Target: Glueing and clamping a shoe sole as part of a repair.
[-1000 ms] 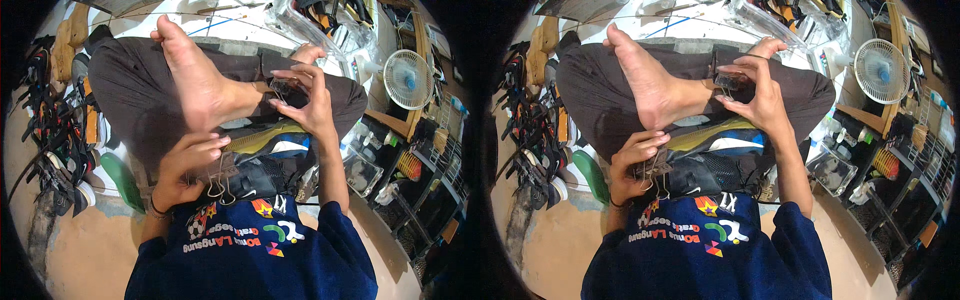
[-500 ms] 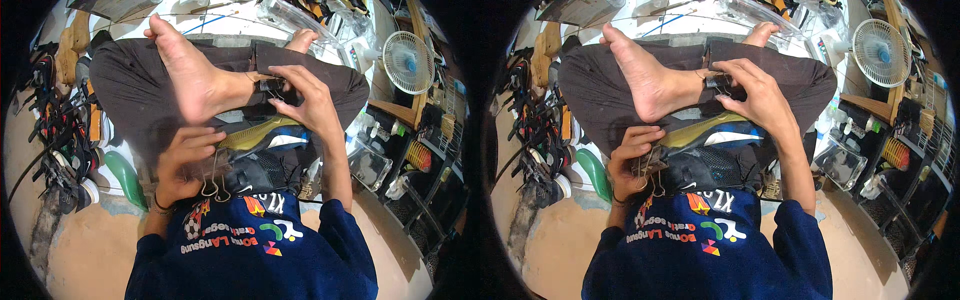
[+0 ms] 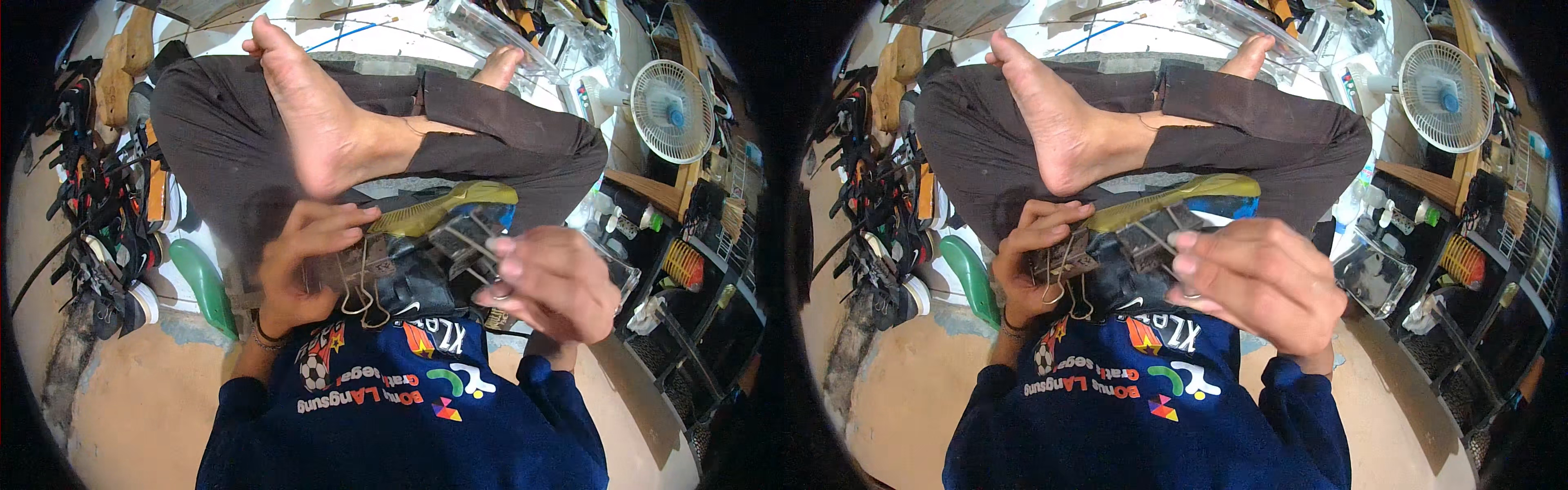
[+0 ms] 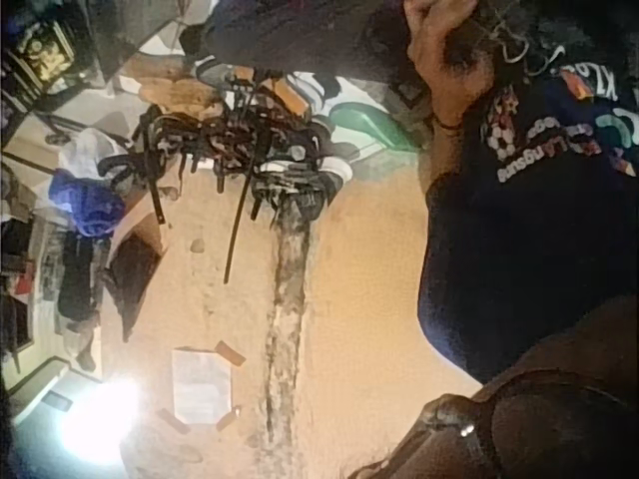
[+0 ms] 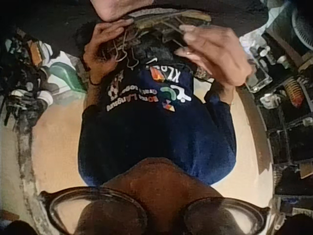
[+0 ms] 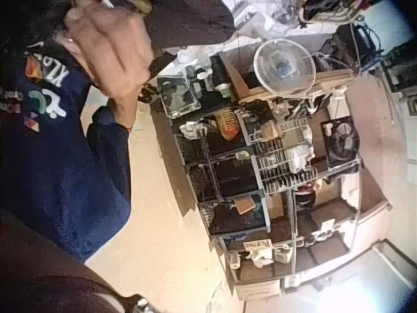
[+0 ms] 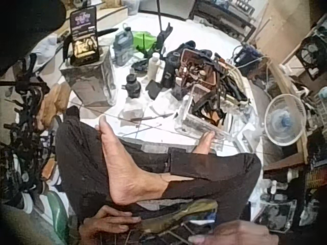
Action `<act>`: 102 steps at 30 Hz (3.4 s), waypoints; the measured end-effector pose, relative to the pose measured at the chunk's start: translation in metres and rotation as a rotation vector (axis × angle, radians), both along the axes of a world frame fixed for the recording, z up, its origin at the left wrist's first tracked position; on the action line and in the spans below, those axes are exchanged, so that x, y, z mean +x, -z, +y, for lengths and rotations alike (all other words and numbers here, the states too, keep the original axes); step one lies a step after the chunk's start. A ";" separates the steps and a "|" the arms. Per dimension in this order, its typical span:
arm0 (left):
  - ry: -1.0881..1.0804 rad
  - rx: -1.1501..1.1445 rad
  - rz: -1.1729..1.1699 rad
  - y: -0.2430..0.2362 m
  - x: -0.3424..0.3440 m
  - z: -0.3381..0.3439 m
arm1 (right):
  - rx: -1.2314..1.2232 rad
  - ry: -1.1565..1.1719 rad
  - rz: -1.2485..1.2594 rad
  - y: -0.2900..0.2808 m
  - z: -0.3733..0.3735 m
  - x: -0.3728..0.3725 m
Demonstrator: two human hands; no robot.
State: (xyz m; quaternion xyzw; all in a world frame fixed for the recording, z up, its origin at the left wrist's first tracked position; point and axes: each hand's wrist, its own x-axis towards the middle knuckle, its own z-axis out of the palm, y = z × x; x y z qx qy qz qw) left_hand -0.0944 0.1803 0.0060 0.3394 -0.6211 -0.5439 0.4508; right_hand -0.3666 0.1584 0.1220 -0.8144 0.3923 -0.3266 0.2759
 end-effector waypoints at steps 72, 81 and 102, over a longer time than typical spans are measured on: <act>0.071 -0.093 0.037 0.007 0.001 0.003 | 0.298 0.150 -0.046 0.100 0.018 -0.050; 0.028 -0.074 0.104 0.013 -0.003 0.005 | 0.282 0.154 -0.012 0.099 0.018 -0.050; -0.044 0.015 0.075 0.023 -0.002 0.005 | 0.236 0.154 0.128 0.088 0.005 -0.013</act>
